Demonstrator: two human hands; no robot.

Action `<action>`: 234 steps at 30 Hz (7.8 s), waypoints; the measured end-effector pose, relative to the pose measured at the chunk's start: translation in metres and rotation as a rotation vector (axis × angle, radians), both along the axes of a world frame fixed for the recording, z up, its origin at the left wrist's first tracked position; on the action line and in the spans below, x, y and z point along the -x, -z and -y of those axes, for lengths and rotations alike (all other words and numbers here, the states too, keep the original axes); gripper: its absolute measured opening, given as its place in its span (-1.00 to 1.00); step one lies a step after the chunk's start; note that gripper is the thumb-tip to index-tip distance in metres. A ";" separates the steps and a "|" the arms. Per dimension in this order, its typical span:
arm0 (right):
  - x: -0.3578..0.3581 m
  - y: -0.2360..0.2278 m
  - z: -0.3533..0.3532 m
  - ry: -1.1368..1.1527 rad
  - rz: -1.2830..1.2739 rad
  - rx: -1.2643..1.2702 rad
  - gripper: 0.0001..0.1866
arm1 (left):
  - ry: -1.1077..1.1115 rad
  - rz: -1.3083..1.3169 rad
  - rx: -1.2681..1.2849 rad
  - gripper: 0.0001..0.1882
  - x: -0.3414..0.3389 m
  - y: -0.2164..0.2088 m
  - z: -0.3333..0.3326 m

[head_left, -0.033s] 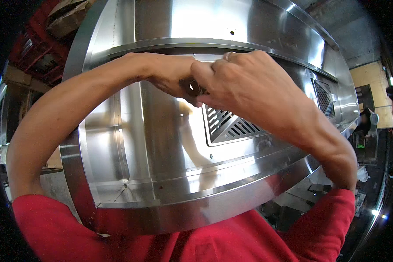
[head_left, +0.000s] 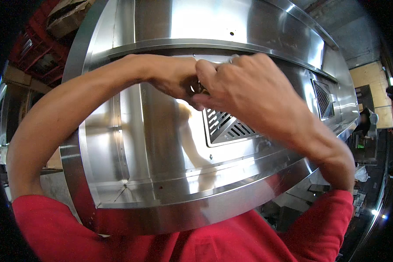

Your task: The person uses a screwdriver to fasten triangular metal vent grilles onto a stainless steel kitchen exhaust hood. They align each grille, insert screws, and tighten them in sequence across multiple sections of the hood.

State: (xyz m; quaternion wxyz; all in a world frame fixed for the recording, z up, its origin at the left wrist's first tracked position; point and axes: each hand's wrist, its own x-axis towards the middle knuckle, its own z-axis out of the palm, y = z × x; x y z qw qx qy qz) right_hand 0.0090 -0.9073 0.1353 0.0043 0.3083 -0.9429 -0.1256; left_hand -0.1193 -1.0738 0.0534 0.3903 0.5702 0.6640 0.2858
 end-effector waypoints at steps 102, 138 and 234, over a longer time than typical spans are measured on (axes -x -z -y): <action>0.018 -0.032 -0.030 0.459 0.432 0.100 -0.53 | -0.255 -0.870 -0.092 -0.71 0.000 -0.046 -0.001; -0.005 -0.036 -0.032 0.001 0.218 -0.036 -0.69 | -0.256 -0.883 0.025 -0.76 -0.002 -0.049 0.006; 0.029 -0.016 -0.012 0.460 0.112 -0.052 -0.47 | -0.072 -0.601 -0.273 -0.57 0.014 -0.013 0.003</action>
